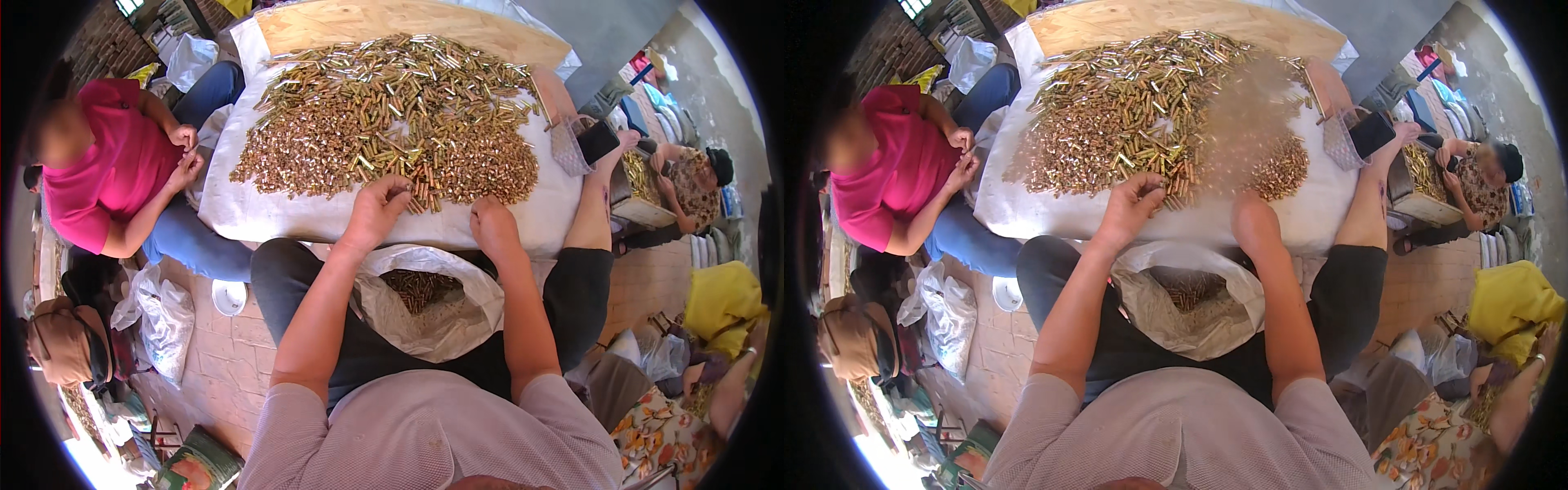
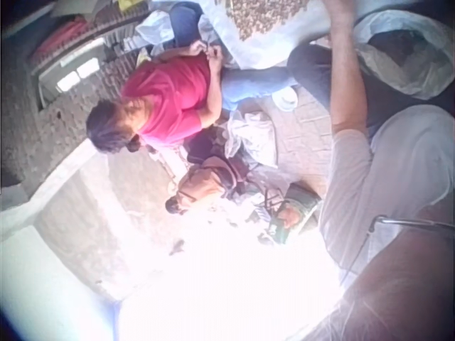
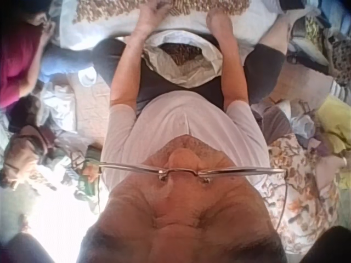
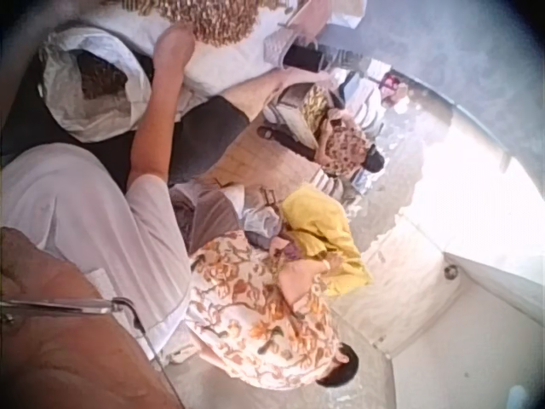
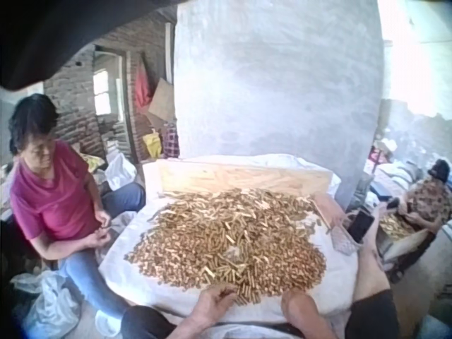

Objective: The person assembles metal components by picking up casings and small metal pieces from a table, inserting the pieces into the casings by hand, and dropping them into a sack.

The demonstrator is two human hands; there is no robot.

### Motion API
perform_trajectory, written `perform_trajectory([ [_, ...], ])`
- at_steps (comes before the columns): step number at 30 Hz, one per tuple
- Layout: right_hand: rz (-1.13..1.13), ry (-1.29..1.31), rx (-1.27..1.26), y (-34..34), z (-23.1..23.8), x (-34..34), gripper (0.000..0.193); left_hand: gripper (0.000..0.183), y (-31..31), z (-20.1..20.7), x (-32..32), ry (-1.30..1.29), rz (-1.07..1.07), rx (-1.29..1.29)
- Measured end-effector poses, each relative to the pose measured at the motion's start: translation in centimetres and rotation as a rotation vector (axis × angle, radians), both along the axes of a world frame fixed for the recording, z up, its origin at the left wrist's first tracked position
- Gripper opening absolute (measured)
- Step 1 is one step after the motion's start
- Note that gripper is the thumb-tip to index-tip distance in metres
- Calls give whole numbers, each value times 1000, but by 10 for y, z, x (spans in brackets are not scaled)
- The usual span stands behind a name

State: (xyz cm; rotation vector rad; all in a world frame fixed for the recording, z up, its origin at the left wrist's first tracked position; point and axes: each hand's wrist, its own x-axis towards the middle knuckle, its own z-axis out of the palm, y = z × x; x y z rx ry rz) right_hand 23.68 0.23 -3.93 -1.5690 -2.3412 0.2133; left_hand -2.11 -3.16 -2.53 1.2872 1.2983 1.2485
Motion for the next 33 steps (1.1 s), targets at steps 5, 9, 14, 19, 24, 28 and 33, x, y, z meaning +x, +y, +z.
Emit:
perform_trajectory([
  [5,105,63,40,2,-9,2,12,23,-3,10,6,-76,-102,-80],
  [9,108,150,32,-3,-8,-1,11,21,-6,14,6,-128,-138,-133],
  [14,-19,888,-379,-5,-15,-2,8,21,-4,11,14,-167,-184,-152],
  [19,36,1441,-777,-20,12,-29,8,17,-7,6,16,-170,-216,-156],
  [24,8,1624,-887,-23,12,-33,9,16,-10,9,24,-197,-252,-159],
  [28,50,1614,-930,-23,13,-32,9,16,-11,10,26,-231,-271,-182],
  [33,50,1582,-945,-25,20,-33,10,14,-13,10,26,-265,-284,-200],
])
